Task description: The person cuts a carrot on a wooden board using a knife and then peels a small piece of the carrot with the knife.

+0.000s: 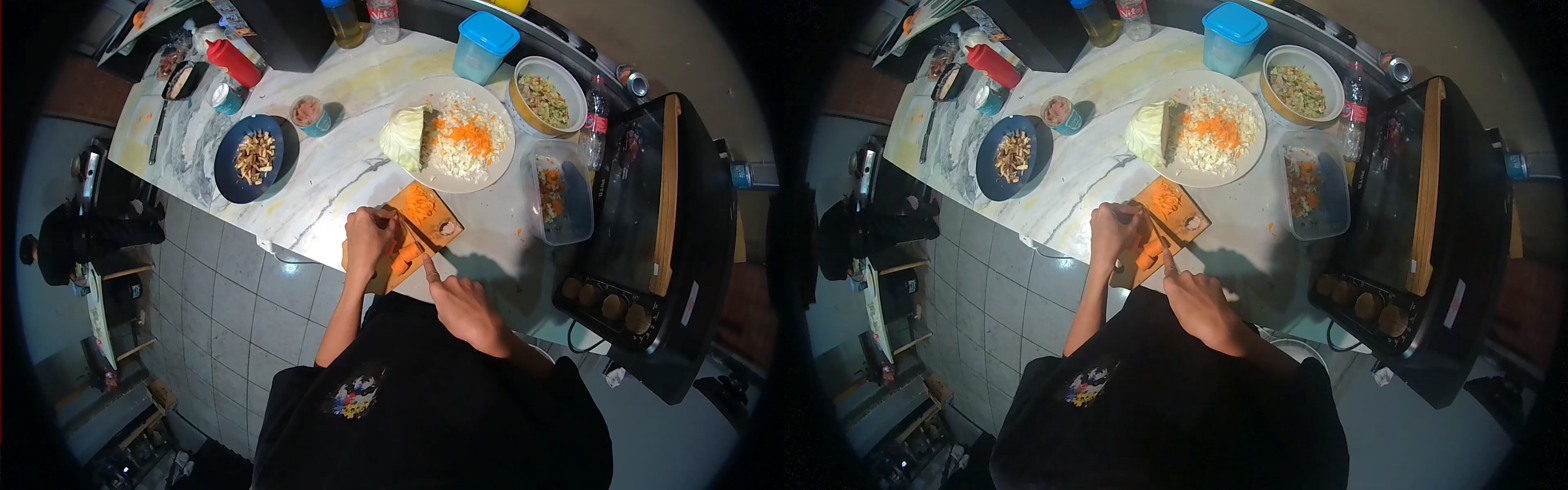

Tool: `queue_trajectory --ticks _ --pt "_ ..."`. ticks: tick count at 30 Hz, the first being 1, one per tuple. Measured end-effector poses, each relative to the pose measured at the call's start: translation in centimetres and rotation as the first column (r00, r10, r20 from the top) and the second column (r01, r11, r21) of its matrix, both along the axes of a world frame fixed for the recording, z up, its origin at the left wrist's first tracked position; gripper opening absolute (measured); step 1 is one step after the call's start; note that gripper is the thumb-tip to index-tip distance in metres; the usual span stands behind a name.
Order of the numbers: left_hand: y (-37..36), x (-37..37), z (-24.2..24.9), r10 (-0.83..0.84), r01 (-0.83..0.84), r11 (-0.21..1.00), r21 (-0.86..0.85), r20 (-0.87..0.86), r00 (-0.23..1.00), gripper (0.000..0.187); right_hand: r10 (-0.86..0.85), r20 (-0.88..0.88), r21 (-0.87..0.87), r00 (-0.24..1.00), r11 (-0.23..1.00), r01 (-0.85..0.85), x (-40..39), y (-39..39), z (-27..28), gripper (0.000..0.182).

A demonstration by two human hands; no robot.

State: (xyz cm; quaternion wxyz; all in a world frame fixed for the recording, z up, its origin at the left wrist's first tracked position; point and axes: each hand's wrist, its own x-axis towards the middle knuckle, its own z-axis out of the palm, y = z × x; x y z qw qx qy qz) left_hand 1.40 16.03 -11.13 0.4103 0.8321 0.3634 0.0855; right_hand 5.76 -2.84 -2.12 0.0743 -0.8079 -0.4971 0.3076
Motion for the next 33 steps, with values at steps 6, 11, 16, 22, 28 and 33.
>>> queue_trajectory --ticks 6,11,16,22,28,33 --pt "-0.1 -0.1 0.0 0.016 -0.016 0.995 -0.096 -0.002 1.0 0.015 -0.102 -0.091 -0.074 0.991 0.993 0.095 0.4 -0.7 -0.3 0.072" --pt "0.0 0.1 0.2 0.026 -0.028 0.994 -0.107 -0.016 1.0 0.01 -0.163 -0.101 -0.167 0.981 0.975 0.145 0.4 -2.2 0.0 0.069" --pt "0.1 0.1 0.6 0.013 -0.015 0.994 -0.104 -0.022 1.0 0.01 -0.168 -0.18 -0.249 0.969 0.961 0.12 1.4 -2.6 1.8 0.067" --pt "0.4 0.0 0.3 -0.035 0.035 0.999 -0.03 0.013 0.999 0.013 -0.224 -0.273 -0.161 0.936 0.969 0.185 1.7 -3.9 0.5 0.064" --pt "0.4 0.1 0.9 -0.053 0.053 0.998 -0.046 -0.009 0.999 0.014 -0.218 -0.203 -0.061 0.955 0.976 0.21 1.3 -3.7 -0.2 0.066" --pt "0.5 -0.2 -0.1 -0.046 0.046 0.998 -0.048 0.004 0.999 0.018 -0.224 -0.226 -0.04 0.948 0.974 0.221 1.4 -3.4 -1.0 0.065"
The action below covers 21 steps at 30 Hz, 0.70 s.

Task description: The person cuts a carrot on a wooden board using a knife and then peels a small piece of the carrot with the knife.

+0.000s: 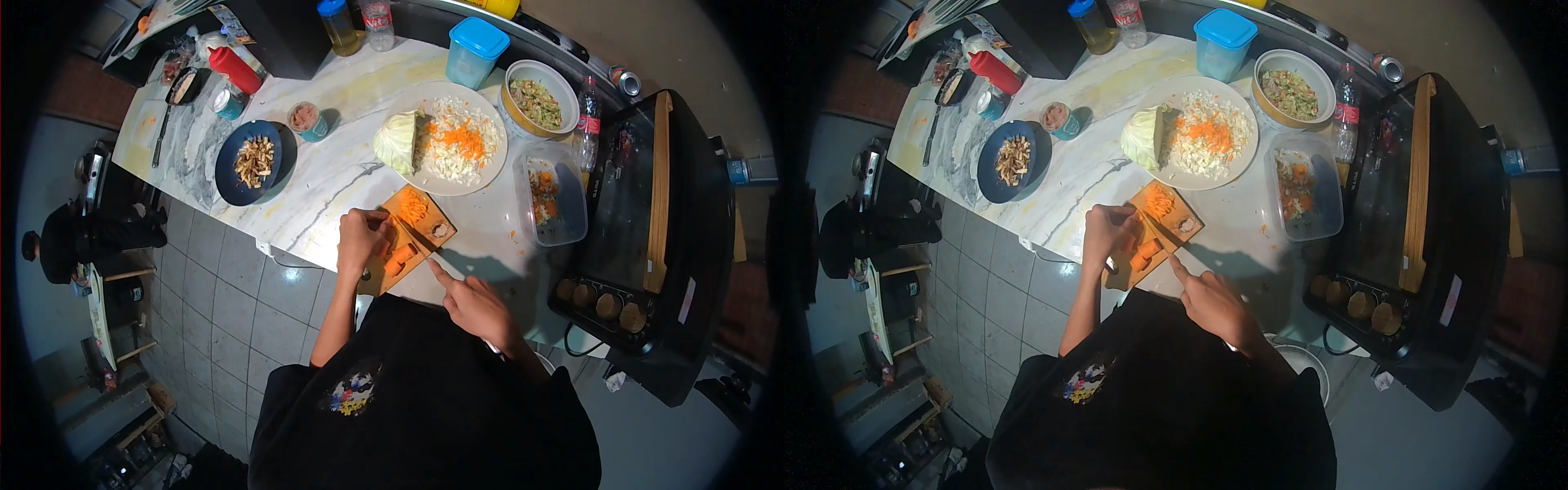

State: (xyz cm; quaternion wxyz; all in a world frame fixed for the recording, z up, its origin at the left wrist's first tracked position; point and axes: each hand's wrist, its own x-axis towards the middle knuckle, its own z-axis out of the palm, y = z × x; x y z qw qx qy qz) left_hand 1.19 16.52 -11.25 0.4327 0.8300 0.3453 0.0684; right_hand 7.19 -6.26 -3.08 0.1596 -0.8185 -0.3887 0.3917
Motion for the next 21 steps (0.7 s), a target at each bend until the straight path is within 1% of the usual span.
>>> queue_trajectory --ticks 1,2,3,7,9,13,18,19,21 --pt "0.0 -0.1 -0.1 0.002 -0.002 1.0 0.0 -0.001 1.0 0.018 0.017 -0.045 -0.013 0.999 1.0 -0.018 0.1 0.0 0.0 0.065" --pt "0.0 -0.1 -0.1 0.028 -0.03 0.998 -0.061 -0.034 0.999 0.018 0.034 -0.09 -0.025 0.995 0.999 -0.037 0.2 0.1 -0.1 0.066" --pt "-0.1 0.0 0.3 0.052 -0.06 0.991 -0.121 -0.069 0.996 0.018 0.036 -0.09 -0.026 0.995 0.999 -0.039 0.3 0.1 -0.2 0.066" --pt "-0.4 0.1 1.3 0.06 -0.069 0.99 -0.121 -0.077 0.995 0.015 0.066 -0.059 -0.005 0.996 0.998 -0.066 0.4 0.5 -0.5 0.066" --pt "-0.3 0.1 0.9 0.057 -0.071 0.982 -0.176 -0.083 0.995 0.015 0.071 -0.05 0.001 0.996 0.998 -0.071 0.4 0.5 -0.5 0.066" --pt "-0.3 0.0 0.9 0.057 -0.068 0.979 -0.194 -0.06 0.997 0.015 0.085 -0.066 0.0 0.994 0.996 -0.085 0.9 0.7 -0.3 0.065" --pt "-0.3 0.0 0.6 0.038 -0.04 0.987 -0.152 -0.017 0.999 0.015 0.083 -0.083 -0.011 0.993 0.996 -0.085 0.9 0.8 -0.6 0.064" --pt "-0.3 0.0 0.7 0.037 -0.039 0.987 -0.156 -0.017 0.999 0.015 0.083 -0.089 -0.007 0.993 0.996 -0.084 1.0 0.8 -0.6 0.064" --pt "-0.2 0.2 1.2 0.018 -0.03 0.983 -0.184 -0.07 0.997 0.015 0.081 -0.094 -0.006 0.992 0.997 -0.082 1.1 1.1 -0.4 0.064"
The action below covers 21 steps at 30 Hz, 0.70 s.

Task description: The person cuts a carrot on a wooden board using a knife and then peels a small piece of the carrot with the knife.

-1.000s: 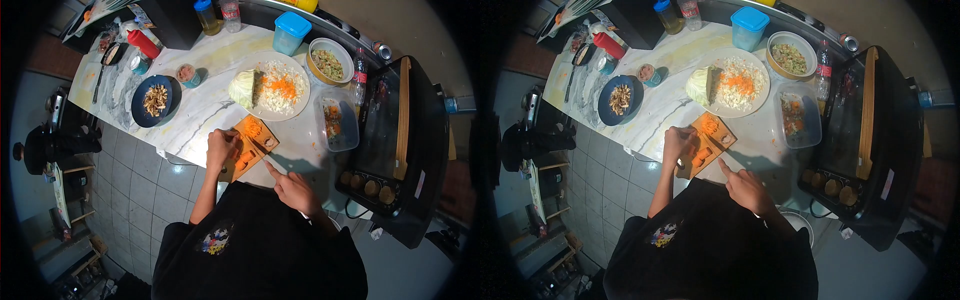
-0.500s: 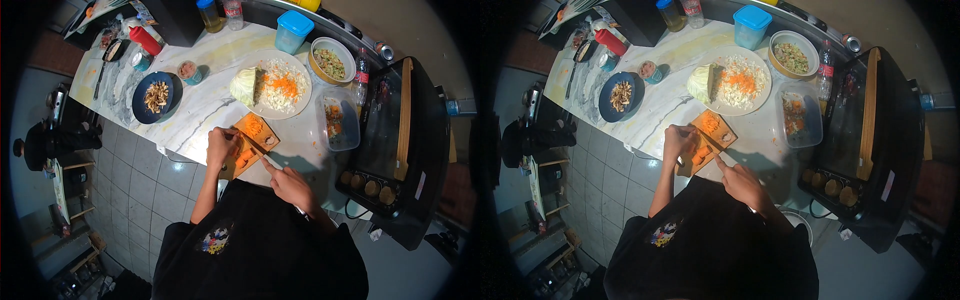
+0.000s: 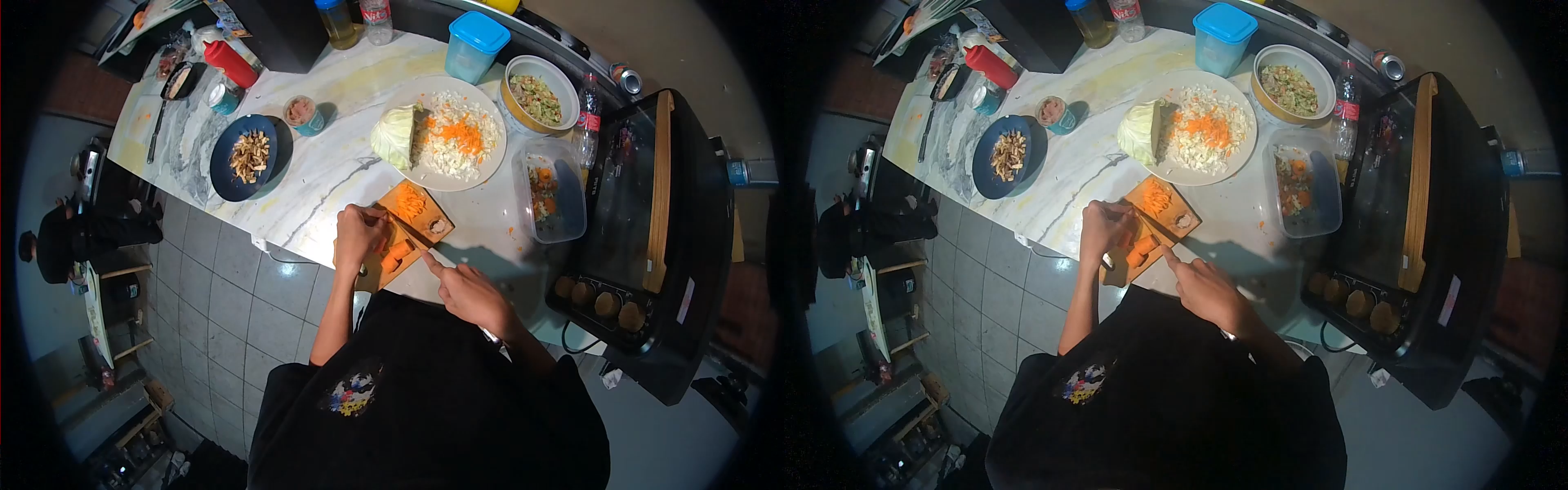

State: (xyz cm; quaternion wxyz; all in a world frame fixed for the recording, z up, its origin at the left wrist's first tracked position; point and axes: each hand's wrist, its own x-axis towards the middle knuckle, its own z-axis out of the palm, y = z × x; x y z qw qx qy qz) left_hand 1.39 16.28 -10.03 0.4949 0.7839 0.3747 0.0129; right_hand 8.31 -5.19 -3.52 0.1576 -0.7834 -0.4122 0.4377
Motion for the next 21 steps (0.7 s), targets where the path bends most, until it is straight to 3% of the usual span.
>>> queue_trajectory --ticks 9,14,21 --pt "-0.4 -0.1 -1.3 0.011 -0.019 0.989 0.147 0.058 0.998 0.014 0.067 0.04 -0.059 0.997 0.996 -0.065 -0.4 1.0 0.3 0.069" --pt "-0.6 -0.1 -0.9 0.038 -0.043 0.989 0.138 0.044 0.998 0.013 0.099 0.191 0.032 0.977 0.994 -0.107 -1.5 0.3 -1.6 0.078" --pt "-0.9 -0.1 -1.1 0.105 -0.109 0.988 0.109 0.04 0.994 0.012 0.094 0.219 0.025 0.971 0.994 -0.102 -1.6 -0.8 -0.9 0.077"
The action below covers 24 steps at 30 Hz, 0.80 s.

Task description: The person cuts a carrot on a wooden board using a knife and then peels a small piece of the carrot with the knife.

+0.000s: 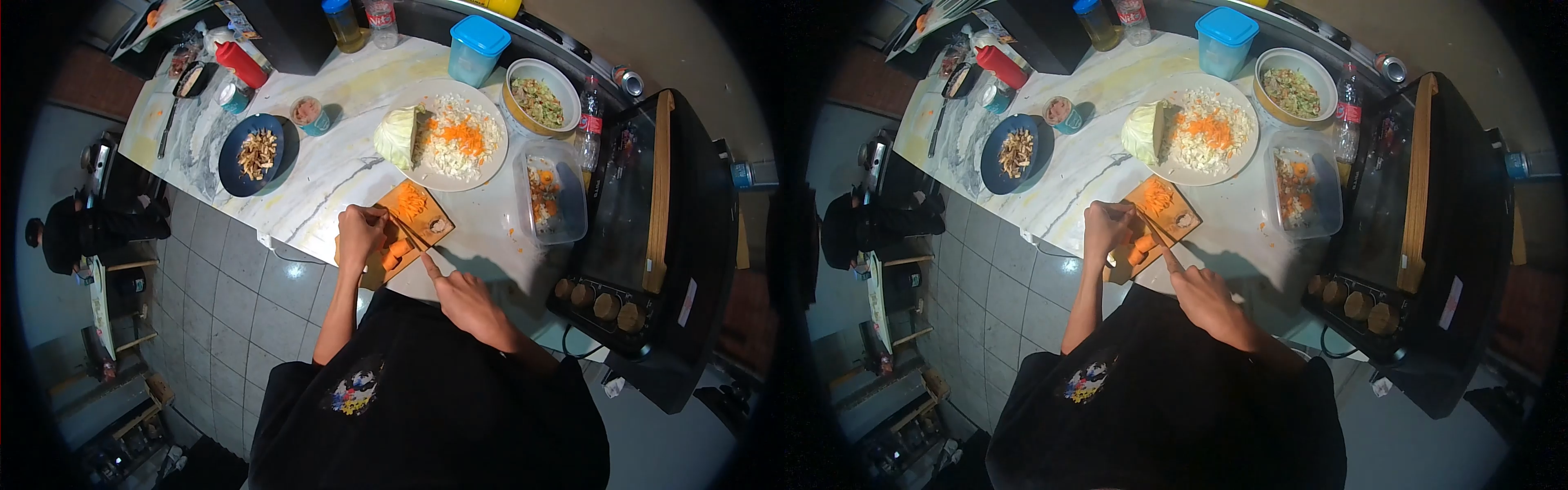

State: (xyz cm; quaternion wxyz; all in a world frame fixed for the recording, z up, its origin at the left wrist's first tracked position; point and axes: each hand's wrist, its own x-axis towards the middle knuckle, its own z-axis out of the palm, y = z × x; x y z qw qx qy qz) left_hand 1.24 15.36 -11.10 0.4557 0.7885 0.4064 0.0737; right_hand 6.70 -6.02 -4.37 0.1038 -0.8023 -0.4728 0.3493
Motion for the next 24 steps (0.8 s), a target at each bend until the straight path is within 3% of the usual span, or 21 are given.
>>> queue_trajectory --ticks 6,8,19,22,24 --pt "0.0 -0.2 0.1 -0.026 0.026 1.0 -0.013 0.004 1.0 0.018 -0.023 0.002 0.025 1.0 0.999 0.023 0.9 -0.7 0.7 0.069" --pt "-0.1 -0.2 0.5 -0.016 0.016 0.999 -0.032 -0.015 1.0 0.019 -0.077 -0.149 -0.057 0.986 0.996 0.069 1.6 -0.4 1.8 0.067" --pt "0.1 -0.5 -0.2 -0.06 0.06 0.998 -0.03 -0.003 0.998 0.019 -0.121 -0.158 0.011 0.98 0.992 0.124 1.4 -1.4 0.8 0.066" --pt "0.1 -0.5 -0.5 -0.079 0.077 0.996 0.042 0.031 0.996 0.019 -0.135 -0.181 0.044 0.974 0.988 0.146 1.5 -1.2 1.1 0.066" --pt "0.1 -0.3 -0.2 -0.045 0.046 0.999 0.011 -0.03 0.999 0.019 -0.137 -0.197 0.055 0.971 0.987 0.15 1.5 -1.2 1.0 0.066"
